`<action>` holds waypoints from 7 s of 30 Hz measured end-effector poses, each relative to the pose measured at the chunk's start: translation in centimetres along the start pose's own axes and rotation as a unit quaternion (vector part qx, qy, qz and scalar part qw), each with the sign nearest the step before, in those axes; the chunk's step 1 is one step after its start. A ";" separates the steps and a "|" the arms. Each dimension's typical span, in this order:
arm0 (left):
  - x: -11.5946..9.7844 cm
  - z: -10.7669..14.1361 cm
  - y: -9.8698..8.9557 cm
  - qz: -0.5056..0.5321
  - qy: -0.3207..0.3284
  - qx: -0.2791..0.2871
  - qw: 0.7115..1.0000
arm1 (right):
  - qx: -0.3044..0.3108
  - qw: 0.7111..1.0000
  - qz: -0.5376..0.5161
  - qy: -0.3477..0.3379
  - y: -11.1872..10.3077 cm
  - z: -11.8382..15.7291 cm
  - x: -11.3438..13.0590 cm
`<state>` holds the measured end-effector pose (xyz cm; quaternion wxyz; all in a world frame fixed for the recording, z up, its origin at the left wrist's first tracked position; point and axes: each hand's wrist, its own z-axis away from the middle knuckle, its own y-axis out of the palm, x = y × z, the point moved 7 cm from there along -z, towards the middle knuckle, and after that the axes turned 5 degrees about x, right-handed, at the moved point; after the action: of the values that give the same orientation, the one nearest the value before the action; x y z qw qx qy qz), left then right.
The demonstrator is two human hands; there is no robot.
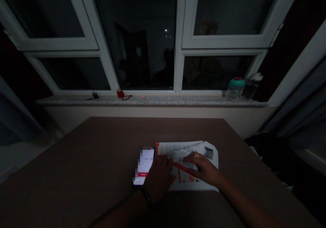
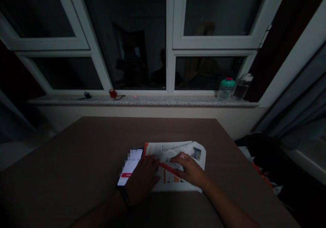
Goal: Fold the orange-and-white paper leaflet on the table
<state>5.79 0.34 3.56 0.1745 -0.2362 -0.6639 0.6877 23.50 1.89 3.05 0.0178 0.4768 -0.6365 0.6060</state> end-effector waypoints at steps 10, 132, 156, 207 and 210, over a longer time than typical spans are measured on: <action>-0.2 0.1 0.2 0.003 -0.004 0.013 1.000 | 0.000 1.000 0.006 0.000 0.0 0.0 -0.1; 0.3 0.4 0.0 0.041 -0.026 -0.021 0.999 | 0.010 0.998 -0.054 -0.022 -0.3 0.1 0.1; 0.3 0.2 -0.5 0.058 -0.030 0.008 0.998 | 0.059 0.997 -0.032 -0.039 -0.3 0.2 0.2; 0.7 0.4 -1.5 0.001 -0.055 -0.023 0.998 | 0.079 0.993 -0.090 -0.024 -0.4 0.7 -0.4; 0.9 0.4 -1.3 -0.007 -0.053 -0.035 0.998 | 0.080 0.992 -0.090 -0.024 -0.4 0.7 -0.3</action>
<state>4.73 0.56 4.80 0.1358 -0.2005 -0.6979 0.6740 24.28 1.58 2.99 0.0190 0.5462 -0.5411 0.6392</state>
